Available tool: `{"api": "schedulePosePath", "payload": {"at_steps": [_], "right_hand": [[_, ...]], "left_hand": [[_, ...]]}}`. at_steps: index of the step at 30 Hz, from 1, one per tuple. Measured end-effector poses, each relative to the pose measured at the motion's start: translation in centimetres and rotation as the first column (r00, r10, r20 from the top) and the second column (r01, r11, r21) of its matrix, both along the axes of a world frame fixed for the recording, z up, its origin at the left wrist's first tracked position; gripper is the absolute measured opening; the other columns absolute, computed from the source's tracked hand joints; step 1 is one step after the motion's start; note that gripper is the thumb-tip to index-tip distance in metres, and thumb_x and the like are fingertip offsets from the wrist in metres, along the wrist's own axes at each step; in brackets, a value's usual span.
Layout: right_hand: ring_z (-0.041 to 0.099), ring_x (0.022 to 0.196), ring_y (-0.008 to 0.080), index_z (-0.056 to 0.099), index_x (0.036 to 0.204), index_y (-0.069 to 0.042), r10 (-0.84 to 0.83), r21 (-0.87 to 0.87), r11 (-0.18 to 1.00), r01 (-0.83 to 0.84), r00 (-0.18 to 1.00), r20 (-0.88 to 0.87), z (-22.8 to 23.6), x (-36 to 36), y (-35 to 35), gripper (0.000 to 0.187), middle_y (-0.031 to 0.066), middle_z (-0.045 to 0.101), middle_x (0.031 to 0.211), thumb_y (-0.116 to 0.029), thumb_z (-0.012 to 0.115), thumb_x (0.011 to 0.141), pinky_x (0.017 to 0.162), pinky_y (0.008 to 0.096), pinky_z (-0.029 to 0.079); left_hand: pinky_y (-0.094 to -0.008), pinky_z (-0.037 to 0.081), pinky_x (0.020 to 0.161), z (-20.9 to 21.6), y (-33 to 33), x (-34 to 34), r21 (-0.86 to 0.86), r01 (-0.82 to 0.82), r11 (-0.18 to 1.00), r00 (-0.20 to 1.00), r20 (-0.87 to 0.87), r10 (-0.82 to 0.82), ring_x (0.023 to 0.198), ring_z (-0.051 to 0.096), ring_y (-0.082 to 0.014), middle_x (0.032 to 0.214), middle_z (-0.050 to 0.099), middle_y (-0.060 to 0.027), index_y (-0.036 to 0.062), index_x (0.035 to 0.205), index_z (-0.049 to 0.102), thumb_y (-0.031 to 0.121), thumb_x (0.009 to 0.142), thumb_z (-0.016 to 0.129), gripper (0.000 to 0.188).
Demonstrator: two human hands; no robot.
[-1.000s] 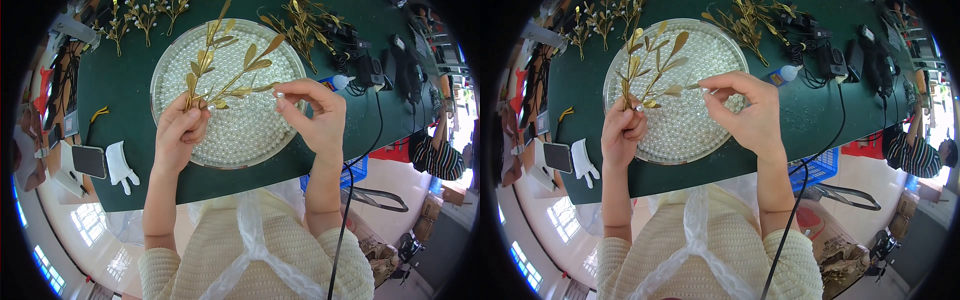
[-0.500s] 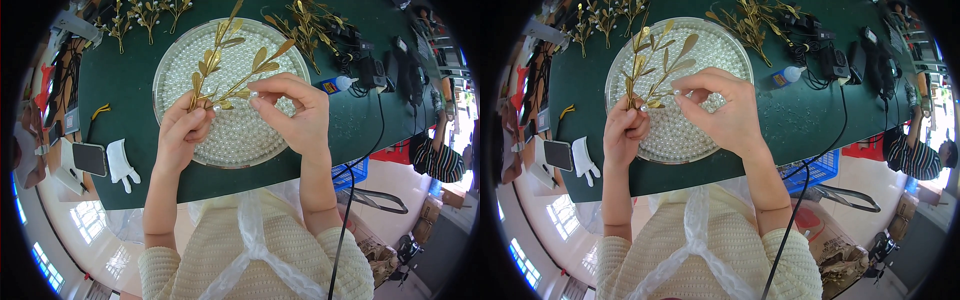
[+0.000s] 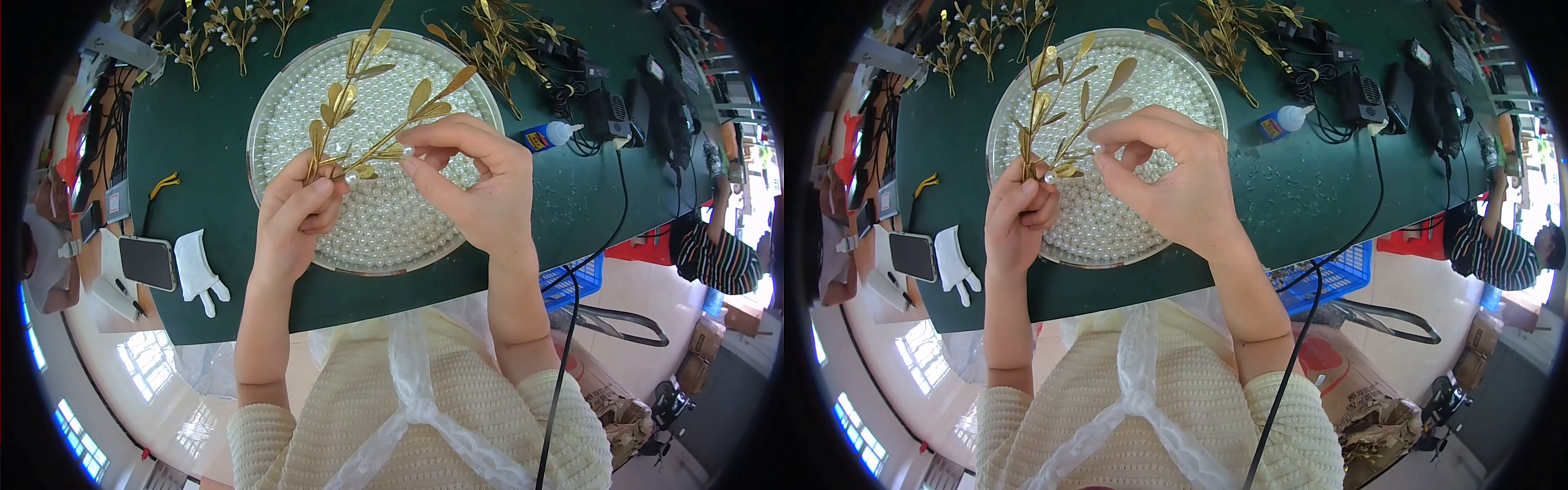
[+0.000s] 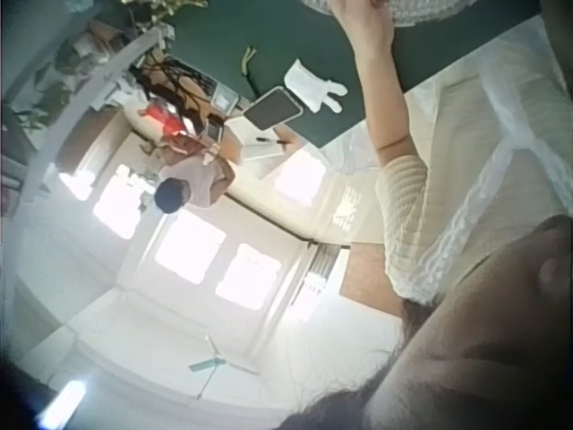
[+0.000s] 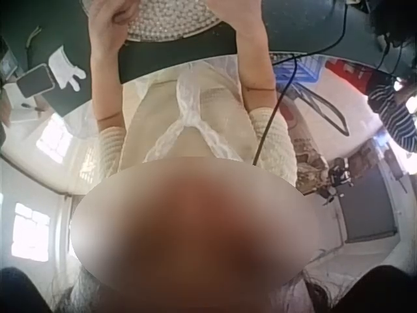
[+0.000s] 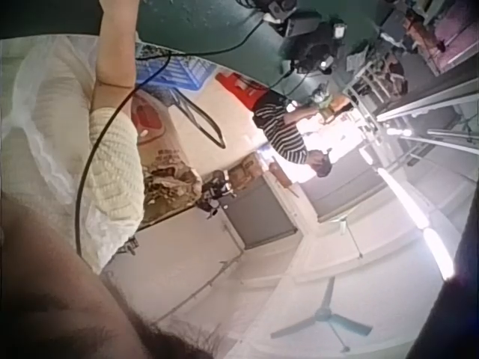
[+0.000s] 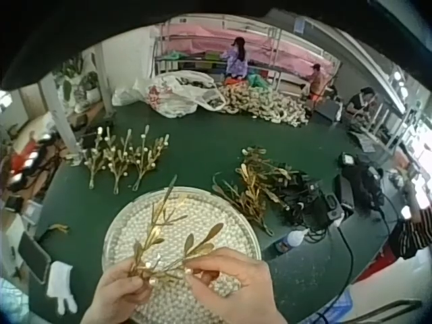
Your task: The person applies glue to a gold-colored branch from a bottle, picks up a pearl from a tray, and presses it onto the branch, repeating this process for several leaves.
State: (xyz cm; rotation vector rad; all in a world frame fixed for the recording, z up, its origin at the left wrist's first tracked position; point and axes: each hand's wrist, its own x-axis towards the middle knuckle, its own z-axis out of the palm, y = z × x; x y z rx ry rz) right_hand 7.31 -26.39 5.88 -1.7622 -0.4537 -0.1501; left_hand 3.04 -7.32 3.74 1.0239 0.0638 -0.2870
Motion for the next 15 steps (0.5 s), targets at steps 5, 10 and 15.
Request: {"api": "schedulePosePath", "payload": {"at_steps": [5,10,15], "right_hand": [[0.056,0.055,0.0088,0.064,0.078,-0.004,-0.016,-0.035,0.999,0.017,0.999,0.035,0.22,-0.11,0.06,0.015,0.0043,0.061,0.071,-0.001,0.064,0.063,0.053,0.0195,0.042],[0.057,0.054,0.0104,0.063,0.078,-0.004,-0.046,-0.066,0.996,0.054,0.993,0.109,0.31,-0.33,0.20,0.015,0.0049,0.061,0.073,-0.001,0.064,0.063,0.052,0.0208,0.043],[0.057,0.054,0.0116,0.062,0.078,-0.004,-0.033,-0.112,0.992,0.052,0.985,0.169,0.39,-0.34,0.24,0.015,0.0050,0.060,0.073,-0.002,0.065,0.063,0.051,0.0220,0.043]], "left_hand": [[-0.0179,0.018,0.042,0.05,-0.07,-0.14,0.037,-0.027,0.999,1.000,0.004,0.027,0.045,0.026,-0.0012,0.069,0.048,0.0005,-0.0008,0.094,0.047,0.015,0.081,0.048,0.021],[-0.0197,0.016,0.041,0.16,-0.40,-0.11,0.086,-0.052,0.995,0.999,0.001,0.052,0.042,0.022,-0.0033,0.052,0.022,0.0061,-0.0007,0.093,0.046,0.017,0.082,0.048,0.021],[-0.0195,0.016,0.042,0.27,-0.39,-0.11,0.101,-0.057,0.993,0.998,0.001,0.057,0.042,0.022,-0.0033,0.053,0.023,0.0060,-0.0005,0.094,0.046,0.017,0.082,0.049,0.021]]}}
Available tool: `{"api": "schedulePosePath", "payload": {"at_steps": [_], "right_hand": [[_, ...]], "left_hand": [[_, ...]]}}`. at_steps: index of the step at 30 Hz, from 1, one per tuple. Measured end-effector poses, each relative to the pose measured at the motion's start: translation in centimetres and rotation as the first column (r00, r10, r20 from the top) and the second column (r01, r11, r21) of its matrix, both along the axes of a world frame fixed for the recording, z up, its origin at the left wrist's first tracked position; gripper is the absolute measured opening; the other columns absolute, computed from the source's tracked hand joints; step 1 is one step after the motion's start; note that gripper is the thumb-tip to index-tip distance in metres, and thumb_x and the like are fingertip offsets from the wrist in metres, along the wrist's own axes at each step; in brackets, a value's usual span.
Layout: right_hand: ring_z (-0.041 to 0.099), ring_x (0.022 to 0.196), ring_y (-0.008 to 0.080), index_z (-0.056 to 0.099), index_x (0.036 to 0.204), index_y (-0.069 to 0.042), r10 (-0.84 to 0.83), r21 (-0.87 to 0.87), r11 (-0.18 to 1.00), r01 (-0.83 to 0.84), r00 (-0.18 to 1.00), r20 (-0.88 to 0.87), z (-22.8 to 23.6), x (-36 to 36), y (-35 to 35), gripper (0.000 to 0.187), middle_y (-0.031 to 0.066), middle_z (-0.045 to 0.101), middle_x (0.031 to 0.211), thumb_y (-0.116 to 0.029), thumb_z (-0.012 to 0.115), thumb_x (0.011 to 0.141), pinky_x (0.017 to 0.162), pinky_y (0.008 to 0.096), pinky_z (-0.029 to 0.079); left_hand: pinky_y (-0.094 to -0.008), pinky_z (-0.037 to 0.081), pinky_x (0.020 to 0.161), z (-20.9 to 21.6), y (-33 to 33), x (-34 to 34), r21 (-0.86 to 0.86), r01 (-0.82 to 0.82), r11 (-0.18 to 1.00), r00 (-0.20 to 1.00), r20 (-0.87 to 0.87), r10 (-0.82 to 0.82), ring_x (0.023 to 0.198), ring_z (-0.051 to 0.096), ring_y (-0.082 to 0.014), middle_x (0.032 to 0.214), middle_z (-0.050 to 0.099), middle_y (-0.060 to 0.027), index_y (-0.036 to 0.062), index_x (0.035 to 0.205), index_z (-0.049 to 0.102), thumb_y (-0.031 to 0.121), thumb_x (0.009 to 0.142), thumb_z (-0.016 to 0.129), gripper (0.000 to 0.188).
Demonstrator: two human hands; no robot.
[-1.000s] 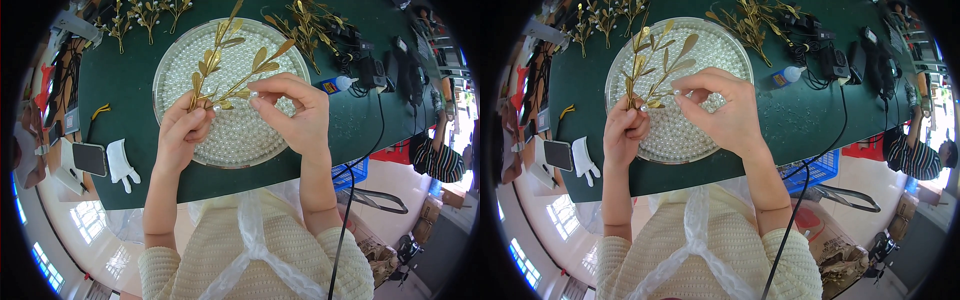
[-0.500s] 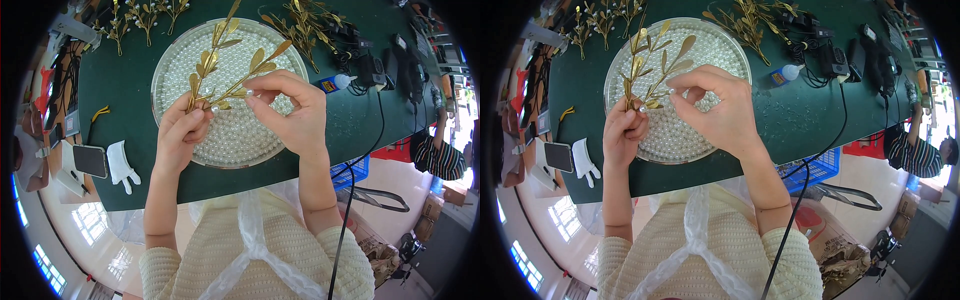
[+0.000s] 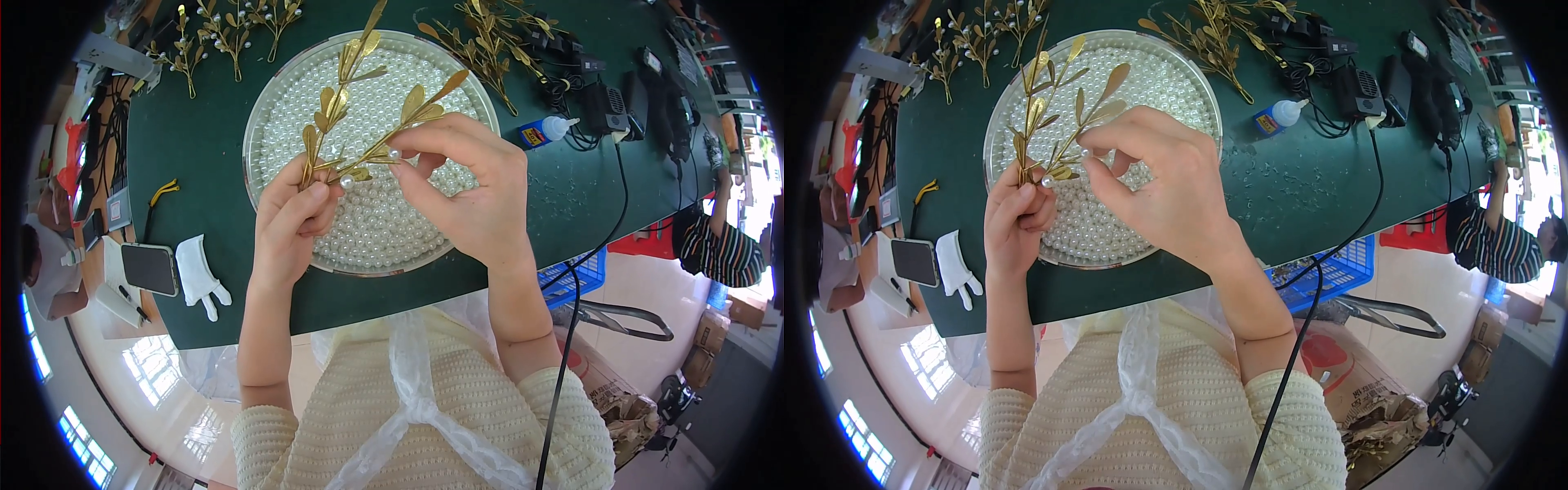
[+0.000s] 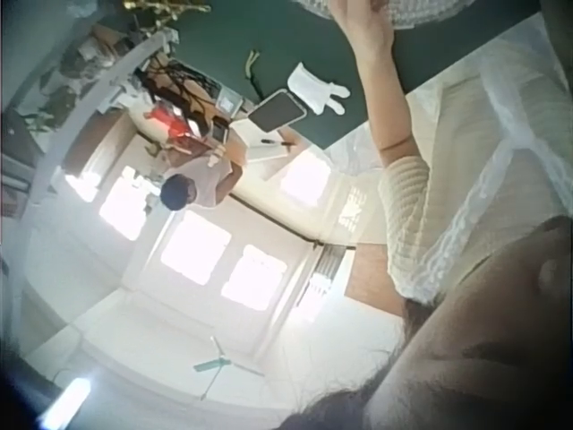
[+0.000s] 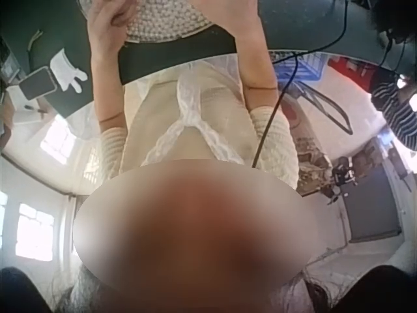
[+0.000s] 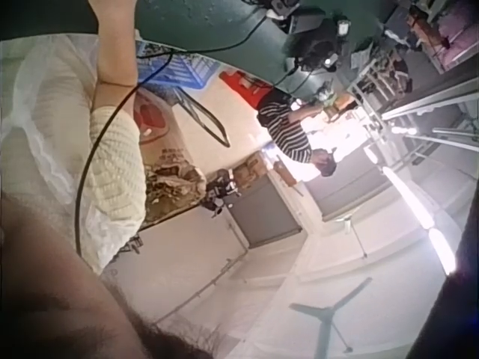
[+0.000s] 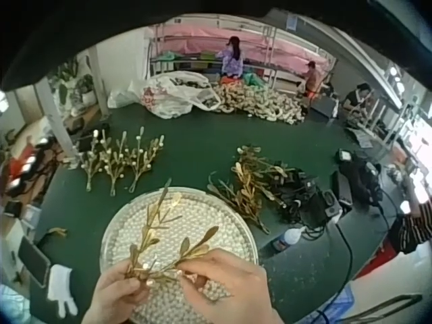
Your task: The person applies glue to a gold-colored branch from a bottle, picks up a pearl from a tray, and presses it onto the branch, repeating this process for several leaves.
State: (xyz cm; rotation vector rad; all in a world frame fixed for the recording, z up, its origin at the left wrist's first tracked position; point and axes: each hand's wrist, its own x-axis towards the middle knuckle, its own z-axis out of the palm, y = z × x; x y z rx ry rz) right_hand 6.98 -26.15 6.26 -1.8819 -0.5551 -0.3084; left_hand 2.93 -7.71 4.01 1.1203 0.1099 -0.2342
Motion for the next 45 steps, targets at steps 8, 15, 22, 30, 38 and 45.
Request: {"api": "schedulePosePath", "payload": {"at_steps": [8,15,22,30,38,45], "right_hand": [[0.056,0.053,0.0120,0.062,0.079,-0.004,0.031,0.095,0.995,-0.023,0.996,-0.083,0.1,-0.1,0.0,0.015,0.0052,0.060,0.072,-0.003,0.065,0.064,0.050,0.0219,0.043],[0.056,0.053,0.0131,0.061,0.078,-0.004,0.035,0.126,0.992,-0.024,0.996,-0.083,0.6,-0.5,0.3,0.014,0.0056,0.059,0.071,-0.005,0.065,0.065,0.048,0.0226,0.043],[0.056,0.057,0.0204,0.059,0.077,-0.004,0.001,0.059,0.998,-0.004,0.999,0.048,0.7,-0.8,0.2,0.010,0.0058,0.055,0.070,-0.008,0.063,0.069,0.049,0.0293,0.043],[0.054,0.060,0.0227,0.058,0.075,-0.005,0.002,-0.005,1.000,-0.001,0.990,0.142,0.9,-0.9,0.2,0.010,0.0044,0.052,0.070,-0.011,0.063,0.068,0.055,0.0322,0.043],[0.053,0.060,0.0228,0.058,0.076,-0.005,-0.001,0.009,1.000,0.000,0.994,0.112,1.0,-1.0,0.2,0.012,0.0045,0.052,0.071,-0.012,0.064,0.067,0.055,0.0319,0.043],[0.057,0.064,0.0237,0.059,0.079,-0.004,0.026,0.052,0.998,-0.027,1.000,0.017,1.3,-1.0,0.1,0.015,0.0060,0.055,0.073,-0.010,0.064,0.066,0.054,0.0321,0.046]], "left_hand": [[-0.0196,0.016,0.041,-0.3,0.2,0.2,-0.128,0.047,0.991,0.999,0.032,-0.043,0.042,0.023,-0.0027,0.055,0.035,0.0042,-0.0012,0.092,0.046,0.015,0.080,0.049,0.020],[-0.0208,0.015,0.042,-0.4,0.4,0.2,-0.215,0.069,0.974,0.997,0.052,-0.059,0.042,0.021,-0.0041,0.051,0.020,0.0064,0.0008,0.094,0.042,0.018,0.081,0.050,0.023],[-0.0216,0.014,0.042,-0.6,0.4,0.3,-0.227,0.071,0.971,0.997,0.054,-0.060,0.042,0.020,-0.0045,0.051,0.020,0.0065,0.0026,0.092,0.041,0.018,0.080,0.052,0.022],[-0.0215,0.014,0.042,-0.7,0.6,0.3,-0.253,0.090,0.963,0.995,0.062,-0.077,0.043,0.020,-0.0045,0.051,0.020,0.0061,0.0024,0.092,0.041,0.017,0.079,0.051,0.022],[-0.0213,0.014,0.041,-0.8,0.6,0.2,-0.271,0.091,0.958,0.995,0.062,-0.077,0.043,0.021,-0.0046,0.053,0.023,0.0052,0.0027,0.092,0.041,0.016,0.079,0.050,0.021],[-0.0212,0.014,0.041,-0.8,0.7,0.2,-0.277,0.075,0.958,0.997,0.046,-0.065,0.042,0.021,-0.0043,0.052,0.022,0.0056,0.0028,0.092,0.041,0.016,0.079,0.050,0.021]]}}
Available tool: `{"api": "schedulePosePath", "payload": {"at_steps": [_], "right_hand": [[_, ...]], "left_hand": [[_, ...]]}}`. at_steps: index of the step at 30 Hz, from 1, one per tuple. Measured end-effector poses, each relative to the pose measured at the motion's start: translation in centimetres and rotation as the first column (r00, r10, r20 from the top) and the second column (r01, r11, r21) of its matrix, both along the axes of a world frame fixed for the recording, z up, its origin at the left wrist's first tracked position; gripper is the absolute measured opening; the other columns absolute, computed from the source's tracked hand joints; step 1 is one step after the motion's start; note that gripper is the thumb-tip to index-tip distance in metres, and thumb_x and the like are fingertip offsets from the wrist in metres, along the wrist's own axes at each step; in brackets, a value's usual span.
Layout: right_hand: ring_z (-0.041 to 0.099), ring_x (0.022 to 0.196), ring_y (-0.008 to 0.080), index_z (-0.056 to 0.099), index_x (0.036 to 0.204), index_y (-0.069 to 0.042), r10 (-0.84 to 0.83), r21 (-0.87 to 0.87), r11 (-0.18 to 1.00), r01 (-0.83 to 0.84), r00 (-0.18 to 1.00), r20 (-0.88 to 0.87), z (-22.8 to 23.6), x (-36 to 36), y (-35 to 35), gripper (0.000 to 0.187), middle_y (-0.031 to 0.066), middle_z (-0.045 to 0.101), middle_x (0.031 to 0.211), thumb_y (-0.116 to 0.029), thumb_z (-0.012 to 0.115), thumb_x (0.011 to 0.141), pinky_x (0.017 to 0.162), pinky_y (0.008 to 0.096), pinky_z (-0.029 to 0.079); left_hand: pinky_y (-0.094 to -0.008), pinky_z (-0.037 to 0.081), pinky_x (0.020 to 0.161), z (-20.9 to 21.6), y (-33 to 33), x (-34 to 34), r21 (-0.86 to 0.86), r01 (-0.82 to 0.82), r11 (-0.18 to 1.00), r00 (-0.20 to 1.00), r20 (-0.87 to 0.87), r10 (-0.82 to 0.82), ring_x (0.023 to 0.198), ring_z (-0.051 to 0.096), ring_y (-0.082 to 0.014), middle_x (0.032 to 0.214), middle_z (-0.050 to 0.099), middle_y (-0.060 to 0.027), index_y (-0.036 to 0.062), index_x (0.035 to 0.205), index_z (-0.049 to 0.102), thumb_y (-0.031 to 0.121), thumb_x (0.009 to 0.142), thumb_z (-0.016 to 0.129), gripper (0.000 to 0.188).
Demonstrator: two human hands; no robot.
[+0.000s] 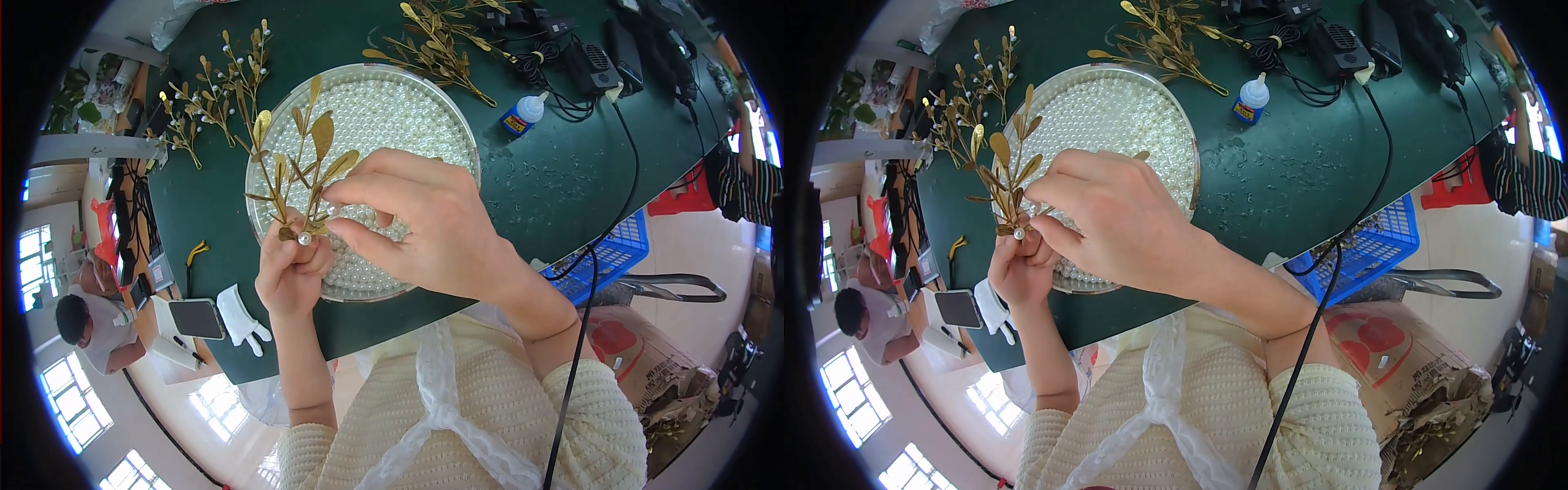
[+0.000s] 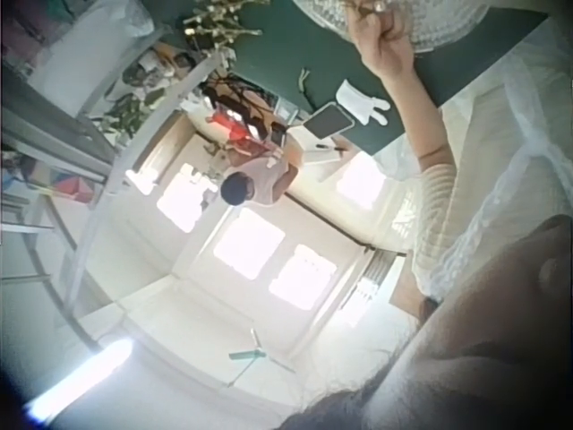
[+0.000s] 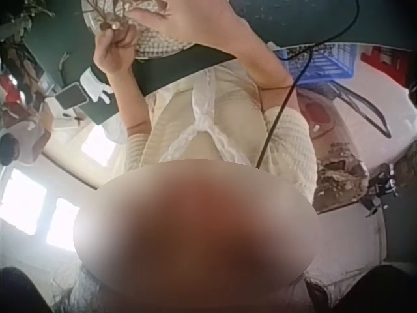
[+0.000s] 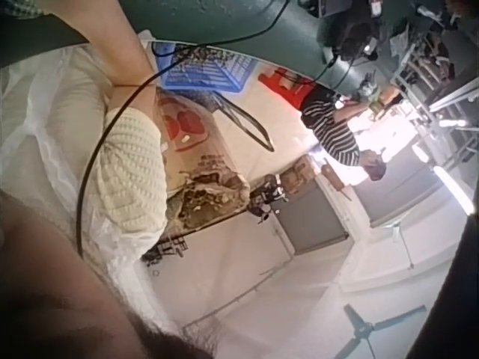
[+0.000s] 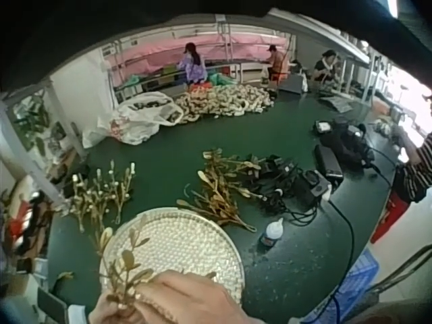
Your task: The person applies glue to a gold-colored branch from a bottle, picks up a pearl from a tray, and presses it onto the branch, repeating this process for several leaves.
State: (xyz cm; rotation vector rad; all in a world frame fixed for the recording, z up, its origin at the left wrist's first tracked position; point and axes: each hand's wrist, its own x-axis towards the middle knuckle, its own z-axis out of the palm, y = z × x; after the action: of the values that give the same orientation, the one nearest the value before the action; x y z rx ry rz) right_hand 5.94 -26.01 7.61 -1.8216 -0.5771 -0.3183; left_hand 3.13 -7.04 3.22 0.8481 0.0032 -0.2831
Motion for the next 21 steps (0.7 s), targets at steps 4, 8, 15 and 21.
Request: {"api": "schedulePosePath", "payload": {"at_steps": [4,8,15,21], "right_hand": [[0.057,0.062,0.0239,0.060,0.079,-0.004,0.004,-0.006,1.000,-0.004,1.000,-0.012,0.04,0.04,-0.07,0.014,0.0066,0.056,0.074,-0.010,0.064,0.067,0.053,0.0318,0.046],[0.057,0.061,0.0240,0.061,0.078,-0.003,0.019,0.017,1.000,-0.018,0.998,-0.057,-0.02,0.10,-0.01,0.013,0.0070,0.057,0.074,-0.010,0.064,0.067,0.053,0.0314,0.046],[0.057,0.061,0.0238,0.061,0.077,-0.003,0.015,0.001,1.000,-0.015,0.998,-0.055,0.15,0.10,-0.01,0.013,0.0070,0.057,0.073,-0.011,0.064,0.068,0.053,0.0310,0.046],[0.057,0.060,0.0240,0.061,0.077,-0.003,0.007,0.008,1.000,-0.006,0.998,-0.058,0.02,0.08,0.07,0.014,0.0072,0.057,0.074,-0.012,0.065,0.067,0.053,0.0309,0.045]], "left_hand": [[-0.0212,0.014,0.041,0.09,-0.12,0.01,0.007,-0.010,1.000,1.000,-0.005,0.010,0.042,0.020,-0.0043,0.052,0.022,0.0057,0.0029,0.091,0.041,0.017,0.079,0.051,0.021],[-0.0211,0.014,0.041,-0.02,-0.05,0.02,0.017,-0.014,1.000,1.000,-0.006,0.014,0.042,0.020,-0.0043,0.052,0.022,0.0057,0.0030,0.091,0.041,0.017,0.078,0.051,0.021],[-0.0214,0.015,0.042,0.01,-0.04,-0.07,0.018,-0.022,1.000,1.000,-0.013,0.022,0.043,0.021,-0.0044,0.052,0.023,0.0058,0.0030,0.092,0.041,0.016,0.078,0.051,0.021],[-0.0214,0.015,0.042,-0.05,0.01,-0.08,0.011,-0.027,1.000,0.999,-0.019,0.027,0.043,0.021,-0.0044,0.052,0.023,0.0057,0.0030,0.092,0.041,0.016,0.078,0.050,0.021]]}}
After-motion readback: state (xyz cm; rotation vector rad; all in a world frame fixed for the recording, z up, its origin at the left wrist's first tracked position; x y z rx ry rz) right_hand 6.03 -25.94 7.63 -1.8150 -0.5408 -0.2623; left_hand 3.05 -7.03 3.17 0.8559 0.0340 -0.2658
